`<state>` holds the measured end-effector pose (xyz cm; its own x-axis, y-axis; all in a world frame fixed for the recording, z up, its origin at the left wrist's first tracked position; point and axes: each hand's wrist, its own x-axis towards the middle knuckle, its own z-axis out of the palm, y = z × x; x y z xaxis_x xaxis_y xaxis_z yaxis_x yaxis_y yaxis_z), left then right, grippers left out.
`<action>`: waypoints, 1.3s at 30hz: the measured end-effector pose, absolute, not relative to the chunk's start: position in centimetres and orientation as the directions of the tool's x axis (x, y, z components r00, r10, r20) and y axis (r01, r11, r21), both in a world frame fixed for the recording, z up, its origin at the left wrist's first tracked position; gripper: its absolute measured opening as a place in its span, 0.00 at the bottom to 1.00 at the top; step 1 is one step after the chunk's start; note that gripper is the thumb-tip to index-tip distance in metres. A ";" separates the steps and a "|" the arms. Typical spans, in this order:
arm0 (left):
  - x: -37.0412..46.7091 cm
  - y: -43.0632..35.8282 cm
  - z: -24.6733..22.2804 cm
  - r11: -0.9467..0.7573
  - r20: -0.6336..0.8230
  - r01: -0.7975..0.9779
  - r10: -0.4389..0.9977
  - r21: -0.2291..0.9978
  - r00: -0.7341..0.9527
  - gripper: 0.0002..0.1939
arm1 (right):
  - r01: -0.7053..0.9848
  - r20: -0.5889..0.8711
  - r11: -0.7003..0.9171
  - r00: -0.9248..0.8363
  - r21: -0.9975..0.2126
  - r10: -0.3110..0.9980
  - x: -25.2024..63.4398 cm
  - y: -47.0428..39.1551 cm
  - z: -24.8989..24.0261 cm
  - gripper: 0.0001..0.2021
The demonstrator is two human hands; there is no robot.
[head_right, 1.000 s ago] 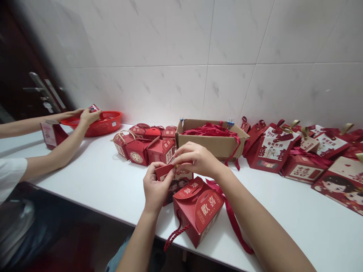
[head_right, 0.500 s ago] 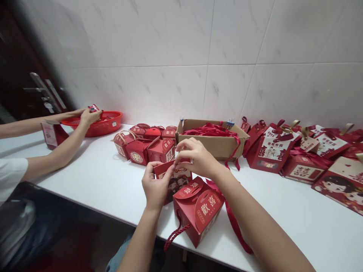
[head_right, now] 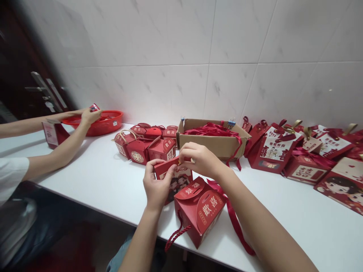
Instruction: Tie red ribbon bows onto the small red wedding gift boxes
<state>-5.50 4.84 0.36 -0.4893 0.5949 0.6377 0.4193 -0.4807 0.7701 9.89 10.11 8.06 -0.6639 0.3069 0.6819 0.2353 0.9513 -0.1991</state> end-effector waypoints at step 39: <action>-4.9 -1.4 3.5 -0.681 0.947 0.667 0.138 0.304 -0.291 0.03 | -0.179 0.717 0.838 -0.626 -0.516 0.307 8.8 2.8 11.5 0.12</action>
